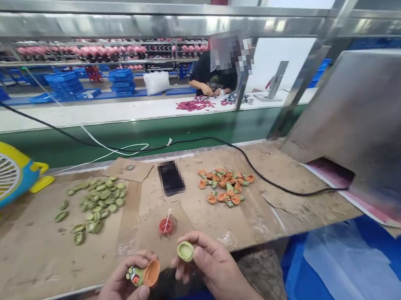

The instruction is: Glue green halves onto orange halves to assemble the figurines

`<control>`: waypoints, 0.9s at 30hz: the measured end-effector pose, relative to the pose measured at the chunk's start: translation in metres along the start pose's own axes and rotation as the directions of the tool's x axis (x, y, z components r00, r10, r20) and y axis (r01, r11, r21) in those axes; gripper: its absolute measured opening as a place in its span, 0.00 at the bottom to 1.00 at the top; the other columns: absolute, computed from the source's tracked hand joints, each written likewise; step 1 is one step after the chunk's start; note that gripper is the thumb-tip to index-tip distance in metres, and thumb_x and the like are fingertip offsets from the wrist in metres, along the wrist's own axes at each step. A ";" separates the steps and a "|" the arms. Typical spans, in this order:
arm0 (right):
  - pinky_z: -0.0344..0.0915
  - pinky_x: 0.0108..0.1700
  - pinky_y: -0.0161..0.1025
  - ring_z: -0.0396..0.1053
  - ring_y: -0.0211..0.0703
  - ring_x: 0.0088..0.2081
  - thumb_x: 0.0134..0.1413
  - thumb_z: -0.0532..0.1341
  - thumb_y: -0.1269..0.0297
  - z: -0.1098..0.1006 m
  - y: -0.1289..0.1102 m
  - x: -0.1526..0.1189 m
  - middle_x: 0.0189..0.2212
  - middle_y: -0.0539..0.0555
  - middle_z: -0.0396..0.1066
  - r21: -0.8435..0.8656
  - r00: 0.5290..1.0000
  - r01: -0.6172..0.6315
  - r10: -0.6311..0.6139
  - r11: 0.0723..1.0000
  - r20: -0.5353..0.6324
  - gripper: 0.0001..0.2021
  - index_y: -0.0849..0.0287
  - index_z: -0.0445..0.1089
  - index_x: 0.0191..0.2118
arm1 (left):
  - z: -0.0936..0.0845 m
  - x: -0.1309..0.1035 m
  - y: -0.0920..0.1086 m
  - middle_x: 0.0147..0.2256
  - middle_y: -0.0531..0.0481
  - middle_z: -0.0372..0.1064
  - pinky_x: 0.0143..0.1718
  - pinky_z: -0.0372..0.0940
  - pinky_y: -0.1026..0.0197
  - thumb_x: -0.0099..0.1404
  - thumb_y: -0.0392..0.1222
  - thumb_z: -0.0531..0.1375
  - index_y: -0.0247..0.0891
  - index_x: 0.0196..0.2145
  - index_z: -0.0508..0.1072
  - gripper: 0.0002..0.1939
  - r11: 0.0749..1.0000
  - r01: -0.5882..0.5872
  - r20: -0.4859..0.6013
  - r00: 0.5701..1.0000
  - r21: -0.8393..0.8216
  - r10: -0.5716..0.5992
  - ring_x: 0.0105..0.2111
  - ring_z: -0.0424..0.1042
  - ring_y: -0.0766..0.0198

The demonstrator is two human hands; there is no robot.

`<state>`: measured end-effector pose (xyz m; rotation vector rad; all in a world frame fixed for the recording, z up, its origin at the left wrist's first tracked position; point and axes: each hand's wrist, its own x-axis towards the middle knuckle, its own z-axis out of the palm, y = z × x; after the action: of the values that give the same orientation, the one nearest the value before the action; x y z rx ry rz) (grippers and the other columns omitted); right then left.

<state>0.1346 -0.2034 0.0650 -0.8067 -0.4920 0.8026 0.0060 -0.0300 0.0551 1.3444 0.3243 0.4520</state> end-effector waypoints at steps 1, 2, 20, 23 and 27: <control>0.65 0.37 0.36 0.71 0.40 0.34 0.64 0.66 0.47 -0.002 -0.002 -0.004 0.35 0.54 0.74 -0.035 0.999 0.015 -0.016 0.999 -0.033 0.18 0.55 0.75 0.50 | 0.005 0.002 0.000 0.43 0.45 0.73 0.48 0.71 0.60 0.58 0.47 0.73 0.44 0.40 0.79 0.13 1.000 0.013 0.033 0.999 0.000 -0.013 0.48 0.72 0.51; 0.65 0.37 0.35 0.69 0.39 0.33 0.61 0.68 0.46 -0.004 -0.003 -0.008 0.34 0.53 0.72 -0.071 0.998 0.025 -0.030 0.997 -0.063 0.20 0.56 0.75 0.50 | 0.011 0.003 0.001 0.44 0.45 0.72 0.48 0.71 0.60 0.59 0.46 0.72 0.44 0.41 0.78 0.13 0.999 0.032 0.063 0.998 -0.003 -0.031 0.48 0.72 0.52; 0.68 0.42 0.31 0.71 0.38 0.41 0.57 0.72 0.68 -0.008 -0.008 -0.021 0.41 0.51 0.71 -0.357 0.972 0.100 -0.168 0.929 -0.164 0.11 0.49 0.77 0.45 | 0.035 0.004 0.006 0.46 0.50 0.71 0.52 0.67 0.67 0.66 0.42 0.68 0.48 0.45 0.77 0.10 0.998 -0.020 0.188 0.982 0.056 0.009 0.51 0.71 0.60; 0.68 0.43 0.32 0.71 0.39 0.42 0.58 0.71 0.68 -0.012 -0.011 -0.014 0.39 0.52 0.71 -0.423 0.959 0.140 -0.228 0.895 -0.166 0.03 0.53 0.77 0.37 | 0.029 0.003 0.006 0.46 0.49 0.72 0.51 0.68 0.67 0.65 0.43 0.69 0.47 0.44 0.77 0.10 0.996 -0.007 0.142 0.990 0.093 -0.006 0.50 0.72 0.60; 0.69 0.44 0.35 0.73 0.42 0.43 0.58 0.72 0.61 -0.018 -0.010 -0.009 0.39 0.55 0.73 -0.449 0.960 0.078 -0.189 0.890 -0.207 0.06 0.56 0.78 0.37 | 0.025 -0.001 0.005 0.46 0.48 0.73 0.50 0.69 0.66 0.61 0.46 0.71 0.44 0.42 0.78 0.12 0.993 0.093 0.031 0.995 0.074 -0.095 0.49 0.73 0.58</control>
<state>0.1449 -0.2225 0.0613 -1.2596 -0.5066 0.4538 0.0166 -0.0504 0.0650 1.3997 0.3771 0.3408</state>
